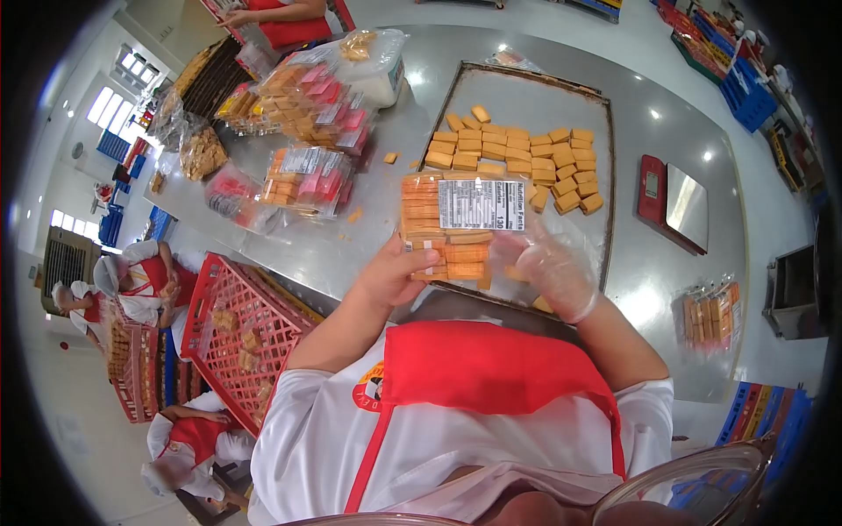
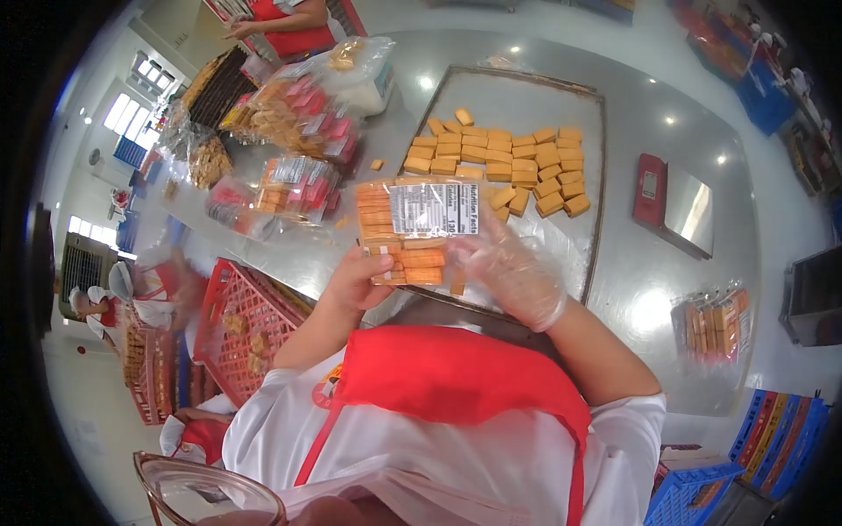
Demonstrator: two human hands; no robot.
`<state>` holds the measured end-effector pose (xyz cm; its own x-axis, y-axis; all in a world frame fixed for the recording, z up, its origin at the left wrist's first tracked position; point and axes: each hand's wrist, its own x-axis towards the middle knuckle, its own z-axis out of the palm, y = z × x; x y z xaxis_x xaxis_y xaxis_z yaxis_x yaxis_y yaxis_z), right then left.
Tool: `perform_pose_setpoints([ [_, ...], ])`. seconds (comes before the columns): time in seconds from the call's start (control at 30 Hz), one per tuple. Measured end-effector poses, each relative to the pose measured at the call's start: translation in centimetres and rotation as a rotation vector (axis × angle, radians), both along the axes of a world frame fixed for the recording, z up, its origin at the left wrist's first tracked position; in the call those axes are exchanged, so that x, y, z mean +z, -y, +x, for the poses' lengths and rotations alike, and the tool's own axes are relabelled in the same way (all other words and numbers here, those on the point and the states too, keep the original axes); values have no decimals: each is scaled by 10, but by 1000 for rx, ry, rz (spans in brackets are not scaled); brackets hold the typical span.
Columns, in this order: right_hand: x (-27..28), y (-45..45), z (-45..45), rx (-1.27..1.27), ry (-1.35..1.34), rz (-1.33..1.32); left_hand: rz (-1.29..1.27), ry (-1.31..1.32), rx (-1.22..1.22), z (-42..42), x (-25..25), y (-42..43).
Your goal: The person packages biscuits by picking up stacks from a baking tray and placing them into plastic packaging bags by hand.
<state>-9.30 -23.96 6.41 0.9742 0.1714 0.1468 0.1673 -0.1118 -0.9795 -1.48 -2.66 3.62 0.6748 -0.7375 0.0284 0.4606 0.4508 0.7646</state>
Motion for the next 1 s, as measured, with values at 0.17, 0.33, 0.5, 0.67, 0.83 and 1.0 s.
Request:
perform_pose_setpoints([
  [0.17,-14,-7,-3,-48,-47,-348,-37,-102,-53,3,-8,-2],
  [0.33,-11,-1,5,-50,-147,273,-183,-243,-108,3,-10,2],
  [0.5,9,-10,3,-222,-379,528,164,145,89,3,-9,8],
  [0.67,-22,-15,5,-226,-284,679,158,380,283,0,2,15],
  [0.83,6,-8,-3,-39,-358,408,69,-17,148,3,-10,2],
  [1.0,5,-13,-3,22,-334,368,149,20,197,6,-6,-6],
])
